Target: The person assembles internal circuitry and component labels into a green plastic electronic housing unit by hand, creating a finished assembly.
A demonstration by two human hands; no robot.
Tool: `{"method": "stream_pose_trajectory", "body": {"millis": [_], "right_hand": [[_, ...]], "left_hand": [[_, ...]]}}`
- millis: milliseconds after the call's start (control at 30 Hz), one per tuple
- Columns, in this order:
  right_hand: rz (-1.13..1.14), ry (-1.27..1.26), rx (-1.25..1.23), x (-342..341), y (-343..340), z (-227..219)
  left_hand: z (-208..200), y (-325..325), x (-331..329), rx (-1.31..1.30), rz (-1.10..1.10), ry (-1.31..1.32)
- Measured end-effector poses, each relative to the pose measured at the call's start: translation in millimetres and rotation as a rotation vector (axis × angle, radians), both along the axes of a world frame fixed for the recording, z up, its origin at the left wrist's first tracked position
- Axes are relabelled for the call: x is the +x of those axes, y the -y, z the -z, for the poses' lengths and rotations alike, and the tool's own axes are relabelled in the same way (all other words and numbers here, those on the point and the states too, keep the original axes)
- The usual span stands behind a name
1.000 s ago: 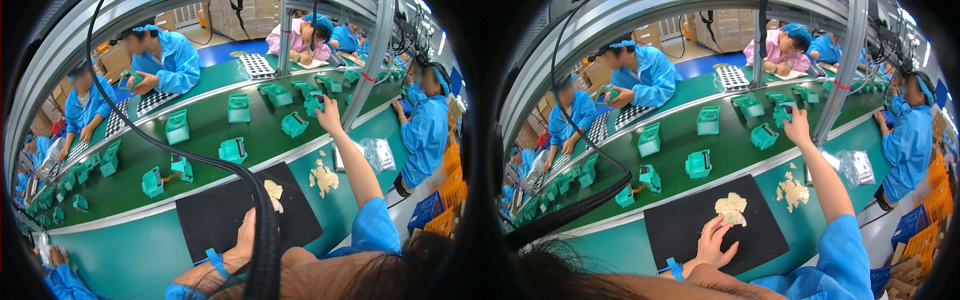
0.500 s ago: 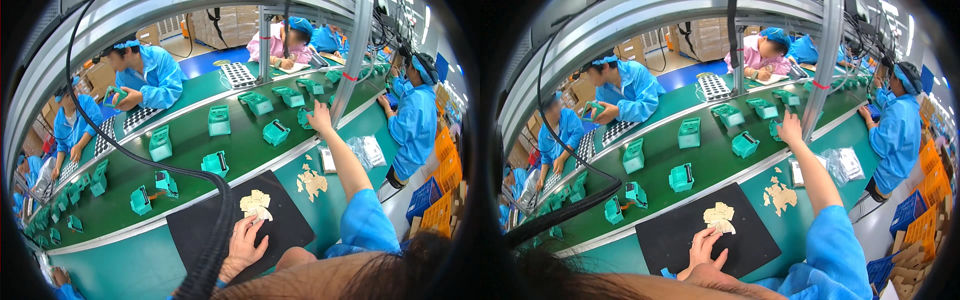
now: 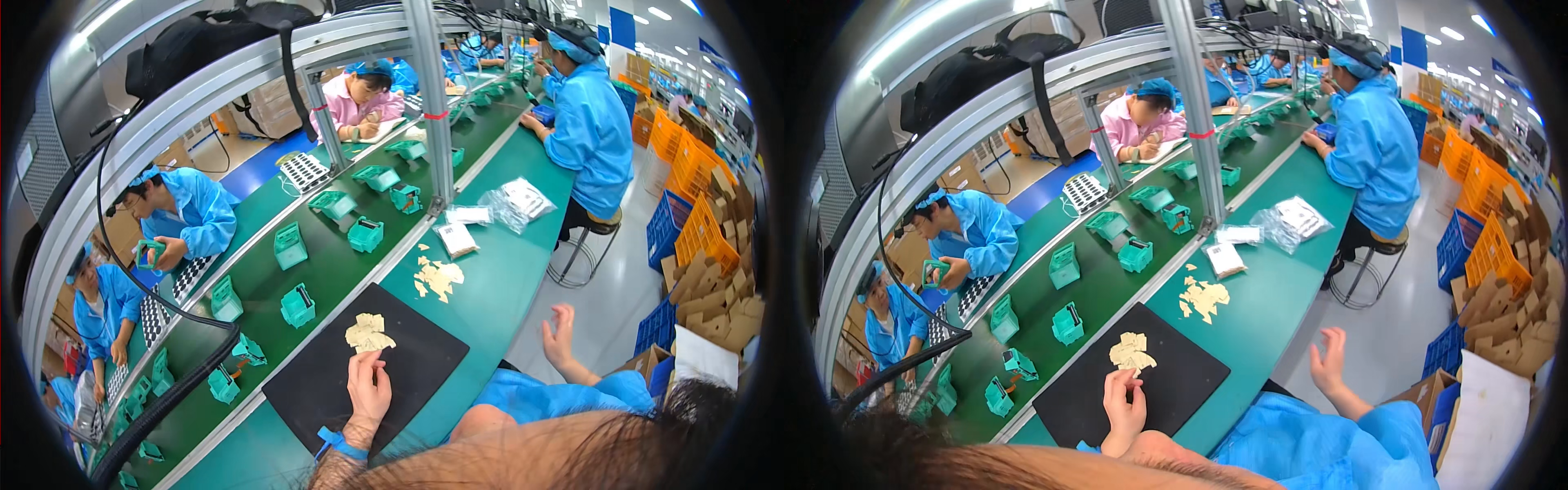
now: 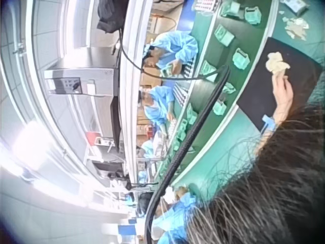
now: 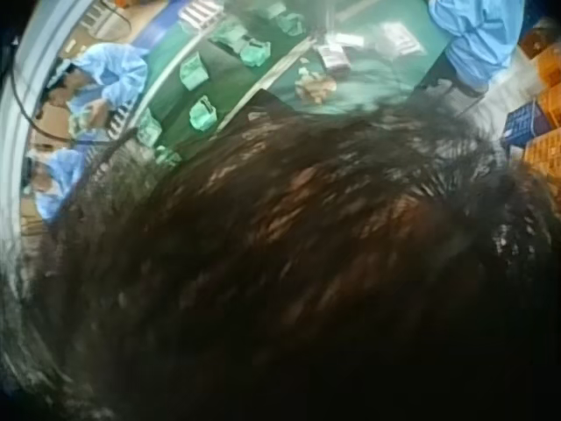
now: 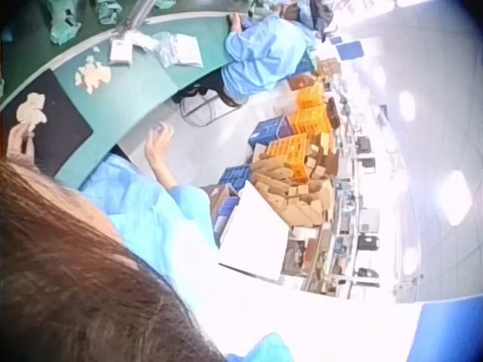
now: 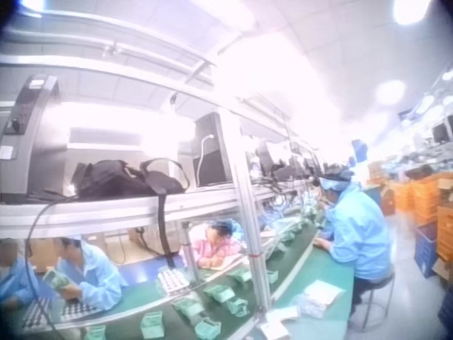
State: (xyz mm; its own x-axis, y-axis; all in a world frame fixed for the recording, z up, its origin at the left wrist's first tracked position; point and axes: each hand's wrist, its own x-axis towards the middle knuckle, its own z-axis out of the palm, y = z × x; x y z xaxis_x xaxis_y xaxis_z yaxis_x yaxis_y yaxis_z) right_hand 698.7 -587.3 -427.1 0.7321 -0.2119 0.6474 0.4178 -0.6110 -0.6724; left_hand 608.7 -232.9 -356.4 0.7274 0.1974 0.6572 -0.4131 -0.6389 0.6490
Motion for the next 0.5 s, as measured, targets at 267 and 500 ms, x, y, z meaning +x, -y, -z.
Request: {"method": "stream_pose_trajectory", "body": {"millis": [267,500], "right_hand": [[-0.28,-1.212,0.486,-94,126,241],[-0.282,-1.077,0.315,-133,120,233]], "left_hand": [[-5,5,1,0.042,0.021,0.037],[0,7,2,0.044,0.063,0.039]]}}
